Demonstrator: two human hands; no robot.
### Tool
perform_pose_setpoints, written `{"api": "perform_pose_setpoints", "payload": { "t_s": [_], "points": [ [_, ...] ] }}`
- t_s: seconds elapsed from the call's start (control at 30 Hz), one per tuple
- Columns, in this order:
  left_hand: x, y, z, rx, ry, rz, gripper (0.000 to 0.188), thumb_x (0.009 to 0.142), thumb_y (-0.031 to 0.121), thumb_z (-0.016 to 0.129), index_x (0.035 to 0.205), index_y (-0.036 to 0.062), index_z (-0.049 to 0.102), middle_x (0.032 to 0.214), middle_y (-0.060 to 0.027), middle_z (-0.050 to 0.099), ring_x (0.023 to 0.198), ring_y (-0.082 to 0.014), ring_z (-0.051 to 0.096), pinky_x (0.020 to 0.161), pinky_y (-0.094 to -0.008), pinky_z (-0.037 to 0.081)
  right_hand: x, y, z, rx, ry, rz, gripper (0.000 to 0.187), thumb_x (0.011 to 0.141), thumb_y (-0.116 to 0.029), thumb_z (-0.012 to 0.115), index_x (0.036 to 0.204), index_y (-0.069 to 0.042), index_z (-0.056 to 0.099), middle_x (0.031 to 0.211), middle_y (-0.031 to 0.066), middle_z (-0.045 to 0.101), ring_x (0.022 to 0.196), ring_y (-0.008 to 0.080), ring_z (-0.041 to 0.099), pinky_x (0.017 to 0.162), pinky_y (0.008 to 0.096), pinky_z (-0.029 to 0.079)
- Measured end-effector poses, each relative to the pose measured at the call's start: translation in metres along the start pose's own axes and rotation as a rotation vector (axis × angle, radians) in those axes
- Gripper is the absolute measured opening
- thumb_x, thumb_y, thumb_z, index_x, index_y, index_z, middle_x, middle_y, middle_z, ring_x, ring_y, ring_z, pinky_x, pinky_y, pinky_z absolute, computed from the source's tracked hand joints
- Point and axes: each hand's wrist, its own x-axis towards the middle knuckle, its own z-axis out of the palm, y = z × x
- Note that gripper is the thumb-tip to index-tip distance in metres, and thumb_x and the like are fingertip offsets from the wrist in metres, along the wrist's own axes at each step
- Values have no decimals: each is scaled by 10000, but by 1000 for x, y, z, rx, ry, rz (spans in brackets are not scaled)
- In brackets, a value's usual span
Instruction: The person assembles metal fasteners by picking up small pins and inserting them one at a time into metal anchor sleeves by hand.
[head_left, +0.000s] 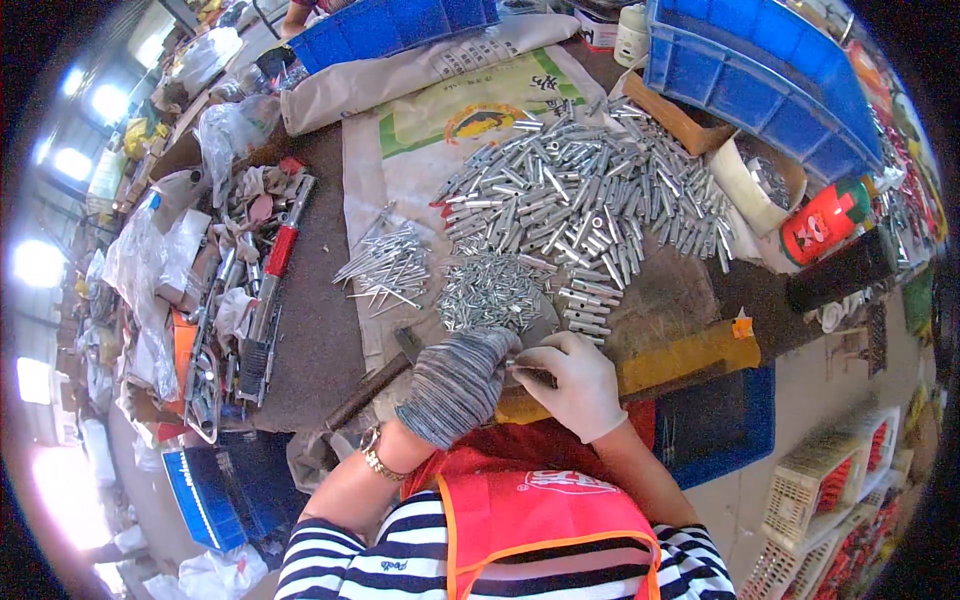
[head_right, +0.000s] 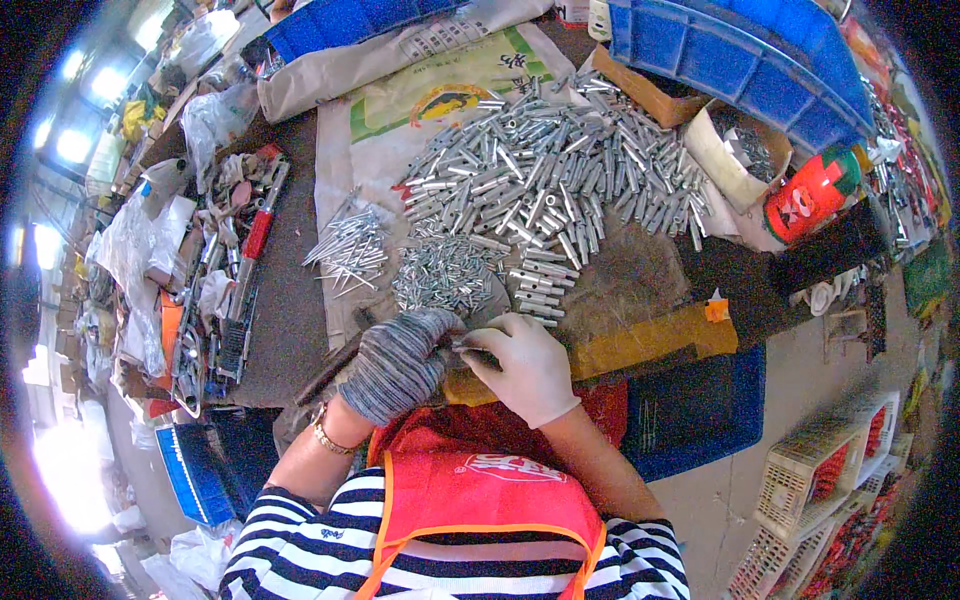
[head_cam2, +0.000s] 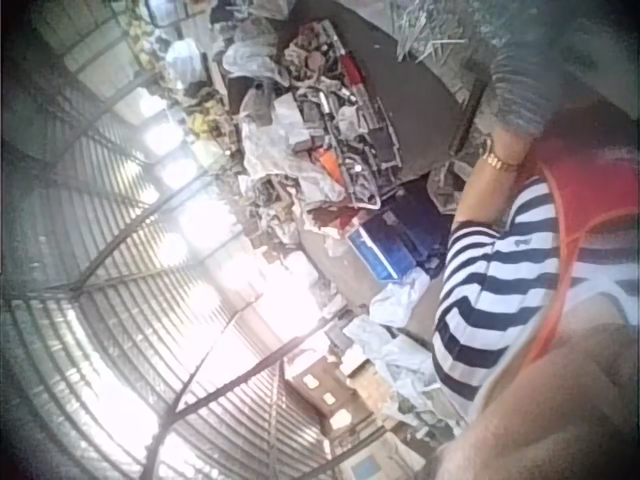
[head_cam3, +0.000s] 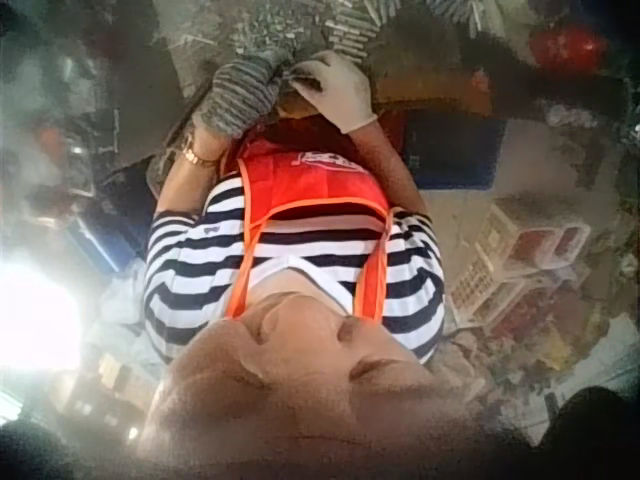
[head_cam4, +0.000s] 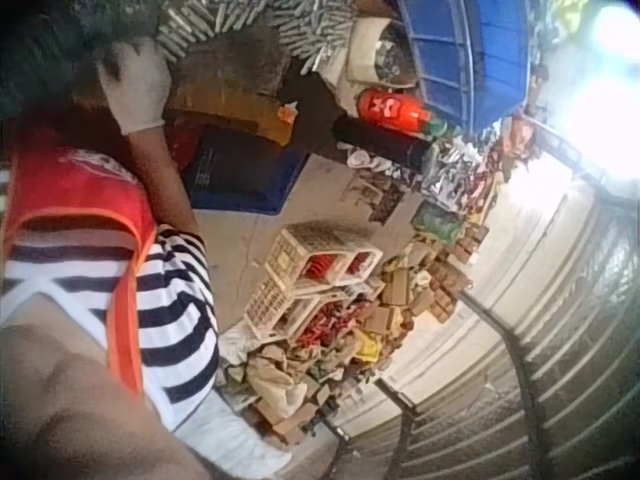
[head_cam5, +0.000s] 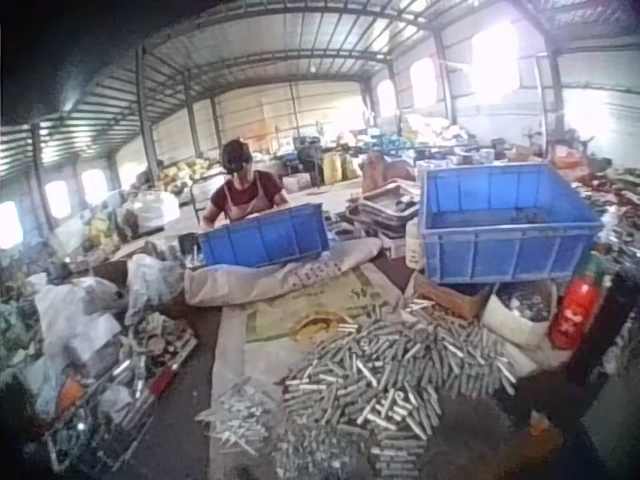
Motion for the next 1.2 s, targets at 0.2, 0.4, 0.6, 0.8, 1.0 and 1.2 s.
{"api": "perform_pose_setpoints", "payload": {
  "t_s": [0.2, 0.4, 0.6, 0.8, 1.0, 1.2],
  "points": [
    [9, 4, 4, 177, -126, 9, 258, 830, 141, 628, 1081, 92, 666, 935, -173, 696, 867, -362, 678, 743, -467, 539, 0, 1, 0, -43, 8, -28, 214, 803, -301, 783, 914, -129, 721, 926, 78, 647, 847, 301, 652, 718, 409, 545],
    [5, 2, 16, 241, -93, 100, 213, 864, 159, 600, 1059, 107, 667, 903, -168, 693, 836, -350, 682, 691, -467, 531, -1, 1, 0, -81, 12, -42, 219, 785, -283, 790, 891, -109, 707, 934, 81, 644, 851, 298, 651, 720, 408, 545],
    [-12, -6, -3, 203, -99, 27, 495, 815, 244, 708, 1281, 107, 616, 987, -174, 702, 878, -373, 679, 766, -461, 546, -1, -2, -2, 9, -1, -8, 202, 774, -238, 798, 949, -162, 731, 945, 58, 654, 873, 286, 655, 745, 399, 542],
    [-81, -69, -16, 369, 327, -193, 673, 764, 308, 797, 1367, 103, 580, 1319, -178, 598, 1194, -368, 553, 1051, -451, 443, 2, -4, -3, -29, 21, -98, 193, 790, -178, 783, 979, -192, 746, 922, 39, 656, 844, 272, 646, 718, 389, 534],
    [-110, -105, -13, 386, 371, -251, 429, 752, 216, 800, 1147, 98, 680, 1252, -154, 625, 1164, -344, 561, 1045, -450, 424, 3, -6, -3, -142, -3, -213, 216, 778, -158, 773, 988, -206, 752, 887, 26, 633, 793, 267, 631, 674, 388, 526],
    [-100, -103, -18, 353, 465, -159, 285, 781, 162, 767, 1045, 103, 677, 1167, -122, 650, 1120, -341, 579, 1000, -456, 447, 15, -14, -7, -211, -22, -281, 184, 770, -179, 765, 952, -198, 741, 878, 24, 613, 754, 255, 624, 635, 381, 528]
  ]
}}
